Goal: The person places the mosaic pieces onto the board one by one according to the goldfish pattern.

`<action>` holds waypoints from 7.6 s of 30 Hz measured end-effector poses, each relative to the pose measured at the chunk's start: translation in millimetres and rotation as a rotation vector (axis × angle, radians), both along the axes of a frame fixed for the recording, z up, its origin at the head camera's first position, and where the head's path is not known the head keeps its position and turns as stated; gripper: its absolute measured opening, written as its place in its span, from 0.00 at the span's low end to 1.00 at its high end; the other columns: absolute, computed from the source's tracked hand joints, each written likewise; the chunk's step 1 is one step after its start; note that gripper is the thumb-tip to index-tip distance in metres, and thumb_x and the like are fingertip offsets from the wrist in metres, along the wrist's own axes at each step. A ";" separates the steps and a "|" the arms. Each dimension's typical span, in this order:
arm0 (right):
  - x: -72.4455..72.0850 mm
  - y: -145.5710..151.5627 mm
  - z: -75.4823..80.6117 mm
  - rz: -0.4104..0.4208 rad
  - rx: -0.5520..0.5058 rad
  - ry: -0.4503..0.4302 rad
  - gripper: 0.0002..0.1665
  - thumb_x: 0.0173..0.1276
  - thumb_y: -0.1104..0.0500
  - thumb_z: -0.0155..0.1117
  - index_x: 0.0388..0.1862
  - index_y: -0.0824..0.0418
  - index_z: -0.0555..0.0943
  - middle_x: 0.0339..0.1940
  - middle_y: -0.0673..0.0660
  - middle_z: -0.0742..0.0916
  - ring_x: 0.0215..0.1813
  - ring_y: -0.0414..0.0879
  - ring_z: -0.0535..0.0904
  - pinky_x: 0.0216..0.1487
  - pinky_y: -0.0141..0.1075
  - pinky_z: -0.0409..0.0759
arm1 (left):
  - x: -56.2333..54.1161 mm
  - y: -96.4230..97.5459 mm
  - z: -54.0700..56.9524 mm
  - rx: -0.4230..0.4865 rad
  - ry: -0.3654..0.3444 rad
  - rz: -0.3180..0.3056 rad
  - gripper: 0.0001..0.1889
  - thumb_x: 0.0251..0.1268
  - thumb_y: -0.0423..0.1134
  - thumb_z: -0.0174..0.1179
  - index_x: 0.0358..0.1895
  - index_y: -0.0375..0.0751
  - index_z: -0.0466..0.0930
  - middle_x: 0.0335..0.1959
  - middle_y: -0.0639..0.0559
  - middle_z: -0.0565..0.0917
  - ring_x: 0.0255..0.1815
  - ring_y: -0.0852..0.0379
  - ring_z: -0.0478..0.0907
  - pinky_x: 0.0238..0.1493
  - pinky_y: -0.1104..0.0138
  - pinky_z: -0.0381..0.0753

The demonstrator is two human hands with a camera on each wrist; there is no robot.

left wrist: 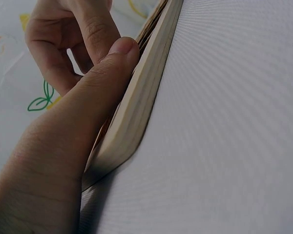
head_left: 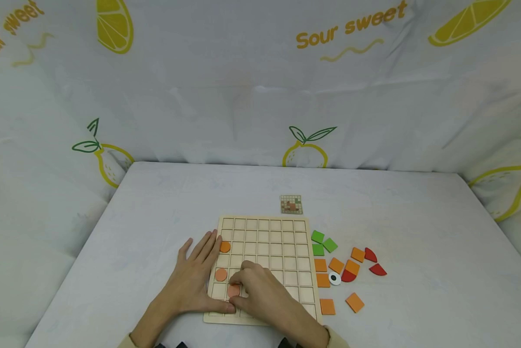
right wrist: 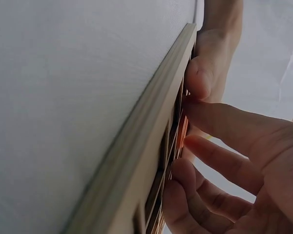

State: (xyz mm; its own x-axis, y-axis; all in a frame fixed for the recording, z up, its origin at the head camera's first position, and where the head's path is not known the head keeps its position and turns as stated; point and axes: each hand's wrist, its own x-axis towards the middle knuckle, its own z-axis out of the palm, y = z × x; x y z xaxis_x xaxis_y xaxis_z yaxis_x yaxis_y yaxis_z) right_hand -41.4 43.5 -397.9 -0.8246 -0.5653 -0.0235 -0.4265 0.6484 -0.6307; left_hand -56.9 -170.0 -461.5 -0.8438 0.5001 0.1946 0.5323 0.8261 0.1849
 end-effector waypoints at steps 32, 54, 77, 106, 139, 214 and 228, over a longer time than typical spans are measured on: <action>4.4 135.5 25.9 -0.321 0.056 0.044 0.13 0.59 0.58 0.79 0.43 0.52 0.90 0.34 0.41 0.85 0.32 0.33 0.74 0.31 0.27 0.76 | -0.2 -0.1 -0.5 0.005 -0.031 0.006 0.77 0.32 0.90 0.59 0.81 0.33 0.53 0.84 0.40 0.53 0.86 0.44 0.51 0.77 0.38 0.44; 1.2 206.2 9.5 -0.239 0.085 -0.047 0.17 0.56 0.63 0.78 0.45 0.48 0.89 0.41 0.41 0.90 0.32 0.29 0.73 0.36 0.28 0.79 | -1.1 0.3 -1.3 0.011 -0.006 0.000 0.77 0.32 0.90 0.58 0.81 0.34 0.54 0.84 0.39 0.55 0.85 0.43 0.53 0.76 0.38 0.46; -1.5 211.4 3.4 -0.269 0.189 -0.158 0.20 0.57 0.68 0.75 0.48 0.54 0.90 0.30 0.44 0.81 0.28 0.33 0.71 0.28 0.28 0.73 | -0.3 -0.4 -1.5 0.006 -0.021 0.008 0.77 0.32 0.90 0.59 0.82 0.35 0.52 0.85 0.41 0.53 0.85 0.44 0.52 0.76 0.39 0.45; -4.4 215.9 0.9 -0.297 0.264 -0.158 0.21 0.56 0.63 0.79 0.50 0.59 0.89 0.38 0.45 0.87 0.27 0.33 0.68 0.28 0.28 0.71 | -0.6 -1.0 -3.1 0.026 -0.006 -0.003 0.76 0.33 0.89 0.59 0.81 0.35 0.52 0.84 0.40 0.55 0.85 0.44 0.52 0.76 0.38 0.45; -2.3 175.5 24.6 -0.157 0.142 -0.082 0.21 0.60 0.57 0.77 0.53 0.55 0.88 0.37 0.41 0.83 0.33 0.30 0.69 0.30 0.26 0.72 | -0.8 -0.3 -2.4 0.012 -0.025 0.009 0.77 0.32 0.90 0.59 0.81 0.35 0.52 0.84 0.40 0.54 0.86 0.44 0.51 0.76 0.38 0.45; -9.9 35.7 1.7 0.106 0.090 -0.061 0.13 0.62 0.59 0.76 0.47 0.55 0.90 0.35 0.43 0.85 0.30 0.29 0.71 0.34 0.23 0.73 | -0.2 -0.3 -1.1 -0.005 -0.014 0.004 0.75 0.34 0.89 0.58 0.81 0.36 0.53 0.84 0.40 0.54 0.85 0.44 0.52 0.77 0.39 0.45; -10.3 37.5 2.2 0.105 0.092 -0.086 0.15 0.62 0.58 0.76 0.49 0.55 0.90 0.36 0.44 0.84 0.31 0.31 0.69 0.34 0.23 0.72 | -0.4 -0.4 -1.5 -0.005 -0.011 0.003 0.75 0.35 0.90 0.57 0.82 0.36 0.53 0.84 0.40 0.54 0.85 0.43 0.52 0.77 0.39 0.45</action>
State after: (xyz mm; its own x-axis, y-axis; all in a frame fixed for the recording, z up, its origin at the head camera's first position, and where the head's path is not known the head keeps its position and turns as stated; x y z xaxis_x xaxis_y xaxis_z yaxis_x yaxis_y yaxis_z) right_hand -51.7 81.0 -395.7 -0.7534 -0.6409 -0.1469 -0.4422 0.6593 -0.6081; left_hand -57.2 -170.4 -463.0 -0.8475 0.4984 0.1826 0.5276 0.8287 0.1867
